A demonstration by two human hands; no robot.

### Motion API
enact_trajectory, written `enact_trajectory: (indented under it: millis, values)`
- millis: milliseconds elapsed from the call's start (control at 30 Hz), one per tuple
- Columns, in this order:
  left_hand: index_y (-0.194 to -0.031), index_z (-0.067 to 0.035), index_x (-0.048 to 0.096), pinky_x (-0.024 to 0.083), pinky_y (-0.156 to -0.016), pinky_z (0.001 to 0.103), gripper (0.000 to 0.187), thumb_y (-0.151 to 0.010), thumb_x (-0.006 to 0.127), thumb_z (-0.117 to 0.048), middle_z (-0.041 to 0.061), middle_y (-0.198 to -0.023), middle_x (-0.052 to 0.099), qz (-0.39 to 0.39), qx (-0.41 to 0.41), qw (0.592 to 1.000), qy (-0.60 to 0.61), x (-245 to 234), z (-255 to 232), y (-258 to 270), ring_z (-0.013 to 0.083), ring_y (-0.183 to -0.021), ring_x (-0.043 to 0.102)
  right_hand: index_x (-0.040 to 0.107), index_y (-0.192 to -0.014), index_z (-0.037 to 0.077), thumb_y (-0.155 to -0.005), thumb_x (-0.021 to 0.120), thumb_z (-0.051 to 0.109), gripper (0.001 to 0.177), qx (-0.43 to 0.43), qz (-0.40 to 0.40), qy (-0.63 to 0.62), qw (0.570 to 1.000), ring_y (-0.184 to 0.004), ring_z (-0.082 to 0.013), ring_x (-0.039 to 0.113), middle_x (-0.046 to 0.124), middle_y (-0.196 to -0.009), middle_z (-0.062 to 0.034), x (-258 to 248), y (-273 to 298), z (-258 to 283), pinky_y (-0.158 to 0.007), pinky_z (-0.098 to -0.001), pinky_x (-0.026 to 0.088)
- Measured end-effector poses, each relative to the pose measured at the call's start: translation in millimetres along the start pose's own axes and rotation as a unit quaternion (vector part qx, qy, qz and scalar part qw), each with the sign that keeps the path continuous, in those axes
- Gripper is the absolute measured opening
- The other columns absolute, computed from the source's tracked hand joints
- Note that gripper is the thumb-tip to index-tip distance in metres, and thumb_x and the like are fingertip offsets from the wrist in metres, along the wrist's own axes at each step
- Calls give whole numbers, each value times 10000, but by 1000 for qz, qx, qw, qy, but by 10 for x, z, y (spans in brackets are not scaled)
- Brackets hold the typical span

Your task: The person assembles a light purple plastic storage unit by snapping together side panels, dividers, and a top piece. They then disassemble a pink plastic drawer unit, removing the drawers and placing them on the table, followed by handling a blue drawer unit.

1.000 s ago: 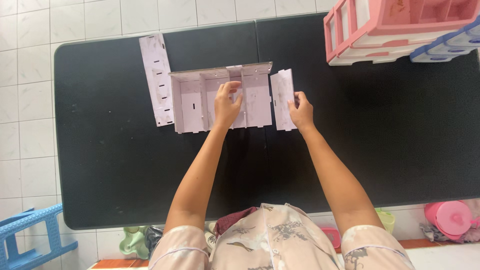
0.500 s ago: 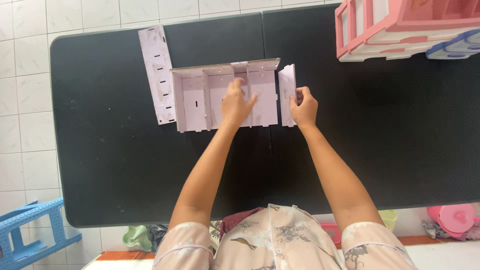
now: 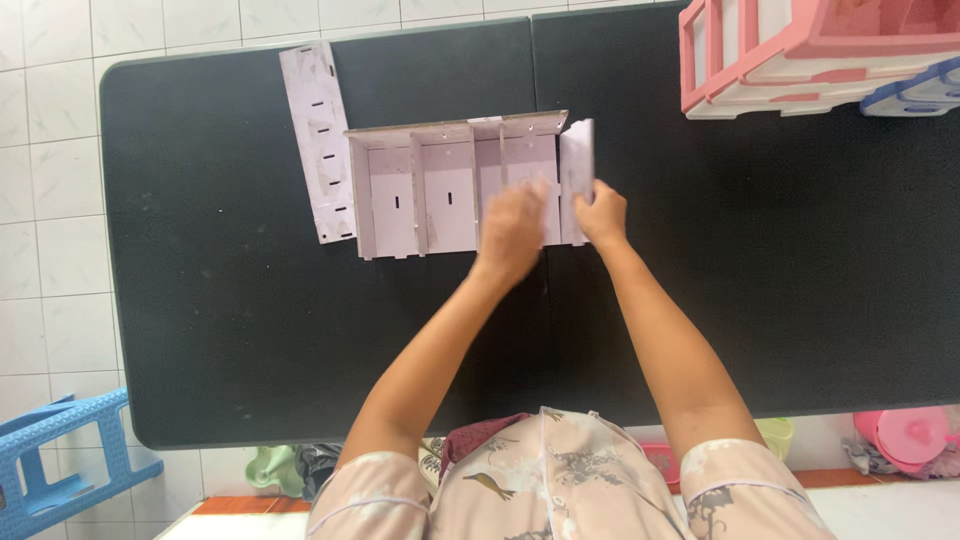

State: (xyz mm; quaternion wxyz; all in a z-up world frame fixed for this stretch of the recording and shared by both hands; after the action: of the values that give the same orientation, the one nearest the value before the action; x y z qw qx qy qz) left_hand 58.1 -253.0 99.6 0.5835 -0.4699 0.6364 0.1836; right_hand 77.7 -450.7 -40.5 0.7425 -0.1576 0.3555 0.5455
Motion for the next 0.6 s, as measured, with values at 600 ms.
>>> enact_trajectory:
  millis: [600]
  values:
    - [-1304, -117, 584, 322, -1052, 618, 472, -839, 667, -137, 129, -1338, 575, -83, -81, 989, -94, -93, 1014, -981, 341, -1280, 513, 526, -1353, 26, -968, 479, 262, 454, 255, 90, -625, 732, -1125, -298, 688, 660, -1266, -148, 98, 256, -96, -955, -509, 561]
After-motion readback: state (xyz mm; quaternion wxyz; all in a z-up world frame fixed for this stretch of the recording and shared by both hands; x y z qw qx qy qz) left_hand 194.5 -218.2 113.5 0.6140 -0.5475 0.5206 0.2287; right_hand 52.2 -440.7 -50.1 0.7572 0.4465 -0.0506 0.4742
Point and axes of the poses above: each hand's wrist, its own y-axis away from the middle knuckle, its own x-axis out of the palm, z = x × y, the point moved 6 cm from there along -y, towards the middle knuckle
